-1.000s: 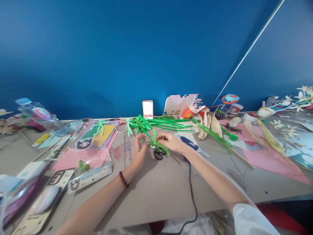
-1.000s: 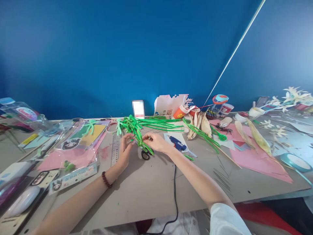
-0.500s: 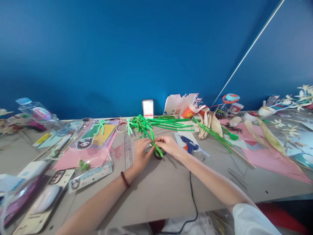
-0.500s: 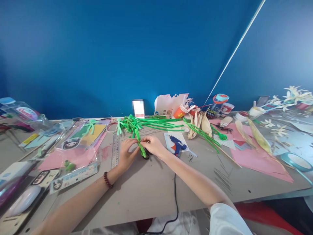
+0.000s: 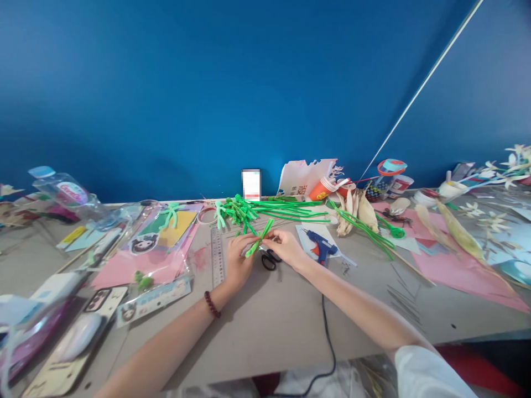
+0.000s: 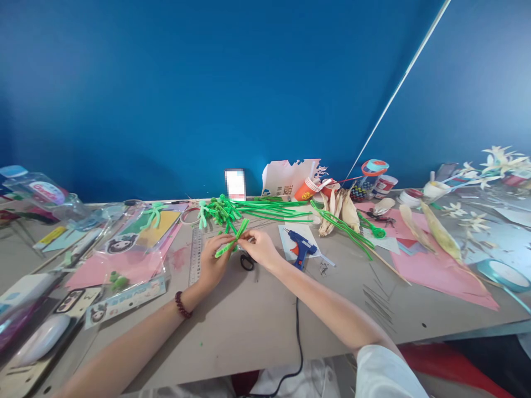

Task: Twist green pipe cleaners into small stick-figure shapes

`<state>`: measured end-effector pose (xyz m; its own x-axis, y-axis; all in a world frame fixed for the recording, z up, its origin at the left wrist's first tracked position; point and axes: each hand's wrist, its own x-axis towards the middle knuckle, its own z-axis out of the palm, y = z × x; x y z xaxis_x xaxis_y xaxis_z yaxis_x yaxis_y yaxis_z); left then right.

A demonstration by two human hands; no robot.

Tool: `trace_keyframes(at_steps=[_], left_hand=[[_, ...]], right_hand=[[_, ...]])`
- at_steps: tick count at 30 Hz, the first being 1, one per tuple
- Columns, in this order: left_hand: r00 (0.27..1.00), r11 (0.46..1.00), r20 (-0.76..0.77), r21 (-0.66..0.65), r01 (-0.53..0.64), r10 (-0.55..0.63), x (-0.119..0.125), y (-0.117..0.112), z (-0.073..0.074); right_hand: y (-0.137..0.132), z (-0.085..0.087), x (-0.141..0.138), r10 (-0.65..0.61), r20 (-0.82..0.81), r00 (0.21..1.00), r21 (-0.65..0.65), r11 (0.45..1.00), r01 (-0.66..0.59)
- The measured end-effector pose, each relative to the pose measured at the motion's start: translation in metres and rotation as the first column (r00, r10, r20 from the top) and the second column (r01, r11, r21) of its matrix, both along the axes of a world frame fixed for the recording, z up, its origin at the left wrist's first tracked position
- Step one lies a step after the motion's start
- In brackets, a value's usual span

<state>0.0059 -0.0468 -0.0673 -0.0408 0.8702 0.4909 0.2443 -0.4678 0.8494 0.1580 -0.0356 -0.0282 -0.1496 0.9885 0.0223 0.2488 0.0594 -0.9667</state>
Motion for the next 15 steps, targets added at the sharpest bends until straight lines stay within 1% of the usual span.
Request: trace_keyframes(at_steps=[3, 7, 9, 11, 15], left_hand=[[0.999, 1.0, 0.035, 0.0, -0.031, 0.031, 0.001, 0.0007, 0.0005], [0.996, 0.998, 0.083, -0.054, -0.034, 0.038, 0.0024, 0.0, 0.0036], [0.995, 0.996, 0.097, -0.08, -0.026, 0.034, 0.0031, -0.0007, 0.0049], [0.989, 0.993, 0.146, -0.113, -0.018, 0.034, 0.0044, -0.0011, 0.0056], [0.967, 0.986, 0.254, -0.166, 0.031, 0.012, 0.0088, -0.0004, 0.0053]], right_hand=[[0.0007, -0.0039, -0.0009, -0.015, 0.043, 0.999, 0.08, 0.997, 0.011], [0.0008, -0.0081, -0.0014, -0.033, 0.094, 0.995, 0.172, 0.985, 0.017], [-0.0002, -0.0091, -0.0018, -0.05, 0.128, 0.99, 0.228, 0.973, 0.02], [-0.0015, -0.0094, -0.0021, -0.066, 0.163, 0.984, 0.28, 0.96, 0.018], [-0.0027, -0.0092, -0.002, -0.085, 0.19, 0.978, 0.333, 0.943, 0.017]])
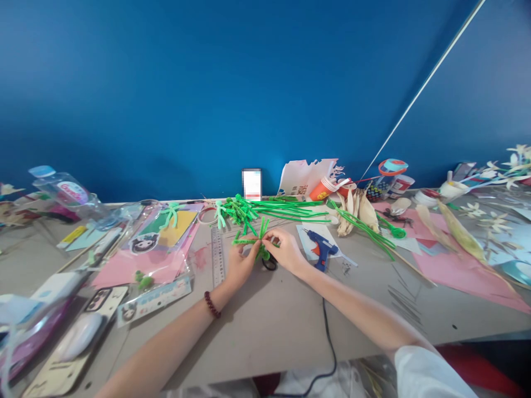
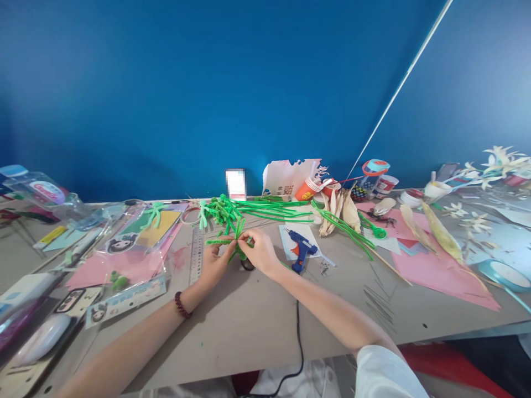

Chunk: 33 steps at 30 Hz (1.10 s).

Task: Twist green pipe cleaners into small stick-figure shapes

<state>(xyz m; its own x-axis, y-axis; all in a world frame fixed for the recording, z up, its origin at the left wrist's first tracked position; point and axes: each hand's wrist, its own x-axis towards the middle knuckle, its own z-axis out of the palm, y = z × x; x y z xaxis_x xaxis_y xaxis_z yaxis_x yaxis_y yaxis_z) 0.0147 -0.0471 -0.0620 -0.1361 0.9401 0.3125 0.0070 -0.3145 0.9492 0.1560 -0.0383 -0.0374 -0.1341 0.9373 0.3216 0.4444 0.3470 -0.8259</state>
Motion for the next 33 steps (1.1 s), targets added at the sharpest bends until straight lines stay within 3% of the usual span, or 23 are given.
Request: trace_keyframes(at_steps=[7, 11, 17, 23, 28, 30, 33], left_hand=[[0.996, 0.998, 0.076, -0.042, 0.044, -0.04, 0.002, 0.005, -0.001], [0.975, 0.976, 0.153, -0.122, 0.178, -0.159, 0.0, 0.009, -0.004], [0.894, 0.883, 0.282, -0.219, 0.414, -0.349, -0.002, 0.011, -0.006], [0.78, 0.772, 0.434, -0.249, 0.585, -0.451, -0.007, 0.011, -0.006], [0.572, 0.572, 0.574, -0.207, 0.793, -0.586, -0.007, 0.004, -0.006], [0.531, 0.555, 0.615, -0.177, 0.813, -0.582, -0.006, 0.003, -0.008], [0.553, 0.588, 0.644, -0.191, 0.786, -0.529, -0.005, 0.005, -0.011]], right_hand=[[0.001, -0.002, 0.0, 0.003, 0.003, 1.0, 0.0, 1.0, -0.003], [0.002, 0.006, 0.006, 0.059, 0.118, 0.991, 0.011, 0.998, -0.061], [0.01, 0.018, 0.019, 0.149, 0.284, 0.947, 0.006, 0.987, -0.158], [0.016, 0.02, 0.025, 0.342, 0.135, 0.93, -0.022, 0.94, -0.342], [0.016, 0.021, 0.025, 0.523, -0.057, 0.851, -0.107, 0.844, -0.526], [0.015, 0.02, 0.025, 0.524, -0.111, 0.844, -0.104, 0.839, -0.534], [0.014, 0.02, 0.024, 0.487, -0.128, 0.864, -0.078, 0.863, -0.499]])
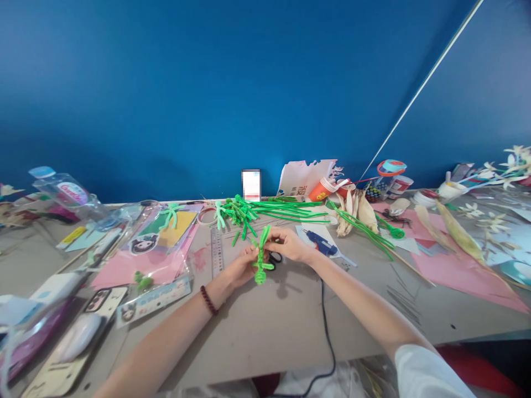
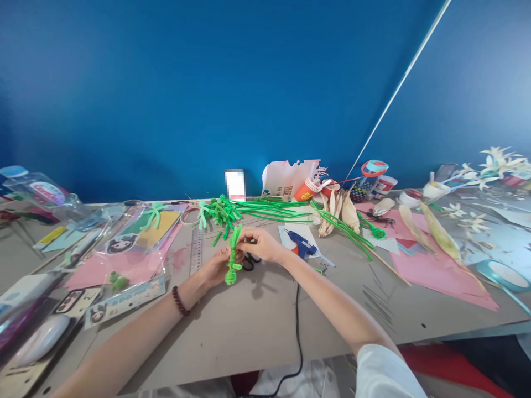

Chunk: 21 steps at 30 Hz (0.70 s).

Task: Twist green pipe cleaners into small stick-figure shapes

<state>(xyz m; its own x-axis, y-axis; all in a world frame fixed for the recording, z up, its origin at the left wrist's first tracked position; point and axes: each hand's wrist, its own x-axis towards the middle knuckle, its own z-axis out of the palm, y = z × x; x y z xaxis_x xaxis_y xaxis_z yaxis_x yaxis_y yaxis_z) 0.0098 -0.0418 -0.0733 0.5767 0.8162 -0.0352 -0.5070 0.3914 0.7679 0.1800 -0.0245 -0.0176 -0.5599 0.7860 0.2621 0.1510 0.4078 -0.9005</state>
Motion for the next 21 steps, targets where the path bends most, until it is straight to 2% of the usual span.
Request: trace_keyframes(at_steps=[4, 6, 8, 10, 12, 14, 16, 18, 21], left_hand=[[0.978, 0.992, -0.17, -0.006, -0.125, 0.122, 0.001, 0.005, -0.001], [0.921, 0.961, -0.275, 0.093, -0.261, 0.276, 0.002, 0.006, 0.001], [0.808, 0.87, -0.333, 0.275, -0.41, 0.486, 0.003, 0.006, 0.003], [0.672, 0.735, -0.34, 0.486, -0.474, 0.658, 0.003, 0.005, 0.005], [0.577, 0.629, -0.342, 0.653, -0.422, 0.741, 0.003, 0.004, 0.006], [0.538, 0.581, -0.358, 0.744, -0.33, 0.763, 0.002, 0.002, 0.006], [0.524, 0.564, -0.368, 0.777, -0.28, 0.768, 0.001, 0.001, 0.004], [0.517, 0.552, -0.362, 0.786, -0.278, 0.776, 0.0, 0.002, 0.002], [0.551, 0.581, -0.358, 0.754, -0.307, 0.754, 0.0, 0.006, 0.0]], right_hand=[[0.0, 0.001, -0.002, -0.101, 0.052, 0.993, 0.073, 0.993, 0.098], [0.0, 0.001, -0.004, -0.172, 0.083, 0.982, 0.124, 0.979, 0.161], [0.0, -0.001, -0.006, -0.25, 0.097, 0.963, 0.163, 0.959, 0.233], [-0.001, -0.003, -0.008, -0.321, 0.103, 0.942, 0.184, 0.936, 0.299], [-0.003, -0.005, -0.01, -0.377, 0.114, 0.919, 0.198, 0.915, 0.35], [-0.005, -0.007, -0.012, -0.412, 0.126, 0.902, 0.209, 0.9, 0.382], [-0.006, -0.01, -0.013, -0.429, 0.134, 0.893, 0.215, 0.893, 0.396], [-0.006, -0.013, -0.015, -0.437, 0.135, 0.889, 0.213, 0.889, 0.405], [-0.005, -0.017, -0.016, -0.447, 0.123, 0.886, 0.186, 0.887, 0.422]])
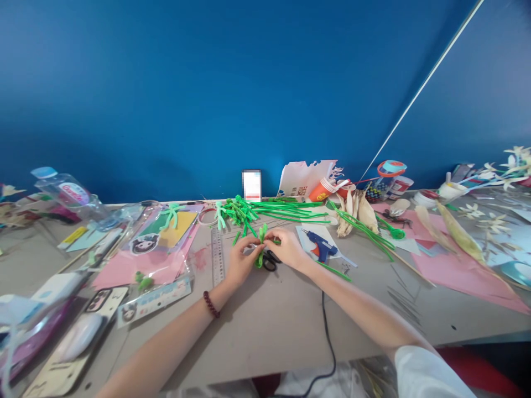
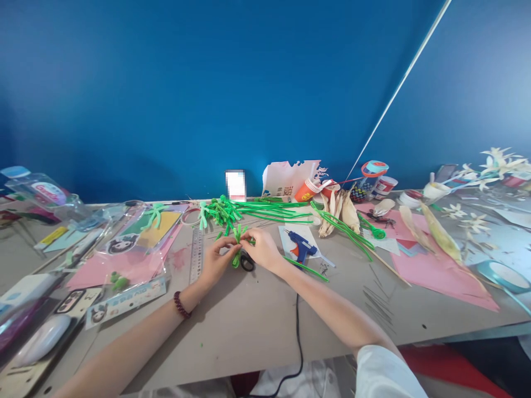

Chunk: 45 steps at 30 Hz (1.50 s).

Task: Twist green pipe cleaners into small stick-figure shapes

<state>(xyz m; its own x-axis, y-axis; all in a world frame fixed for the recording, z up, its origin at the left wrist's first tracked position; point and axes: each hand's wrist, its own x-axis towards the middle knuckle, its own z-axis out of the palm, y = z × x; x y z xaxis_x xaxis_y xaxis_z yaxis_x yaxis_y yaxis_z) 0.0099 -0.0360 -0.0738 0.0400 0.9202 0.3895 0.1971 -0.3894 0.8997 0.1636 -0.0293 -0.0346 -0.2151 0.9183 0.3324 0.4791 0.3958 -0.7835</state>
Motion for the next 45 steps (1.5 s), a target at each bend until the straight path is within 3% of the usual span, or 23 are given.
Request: trace_keyframes(at_steps=[4, 9, 14, 18, 23, 26, 33, 38, 41, 45], left_hand=[[0.969, 0.977, 0.238, -0.184, 0.107, -0.062, 0.001, 0.004, 0.002], [0.886, 0.889, 0.455, -0.364, 0.276, -0.089, 0.001, 0.003, 0.006], [0.833, 0.824, 0.526, -0.387, 0.414, -0.172, -0.001, 0.003, 0.003], [0.792, 0.761, 0.557, -0.393, 0.516, -0.249, -0.001, 0.003, 0.001], [0.783, 0.766, 0.594, -0.414, 0.492, -0.181, 0.001, 0.0, 0.001], [0.791, 0.75, 0.587, -0.444, 0.491, -0.17, 0.0, -0.001, 0.001], [0.706, 0.588, 0.598, -0.433, 0.683, -0.379, -0.003, -0.003, 0.001], [0.614, 0.474, 0.597, -0.398, 0.785, -0.516, -0.005, -0.007, 0.007], [0.586, 0.423, 0.612, -0.407, 0.809, -0.531, -0.006, -0.01, 0.007], [0.563, 0.386, 0.661, -0.412, 0.825, -0.497, -0.006, -0.012, 0.003]], right_hand=[[0.0, 0.002, 0.001, 0.001, -0.017, 1.0, -0.039, 0.999, -0.001], [0.003, 0.007, 0.007, 0.106, 0.054, 0.993, 0.052, 0.993, -0.108], [0.008, 0.012, 0.016, 0.134, 0.216, 0.967, 0.156, 0.973, -0.17], [0.007, 0.023, 0.022, 0.21, 0.332, 0.92, 0.147, 0.951, -0.271], [-0.002, 0.033, 0.024, 0.107, 0.477, 0.872, 0.187, 0.957, -0.22], [-0.004, 0.035, 0.025, 0.108, 0.529, 0.842, 0.192, 0.951, -0.243], [0.003, 0.039, 0.029, 0.365, 0.347, 0.864, 0.047, 0.913, -0.405], [-0.002, 0.042, 0.024, 0.557, 0.083, 0.826, -0.143, 0.827, -0.544], [-0.006, 0.043, 0.022, 0.607, -0.003, 0.795, -0.185, 0.781, -0.597], [-0.008, 0.044, 0.023, 0.625, -0.029, 0.78, -0.209, 0.76, -0.616]])
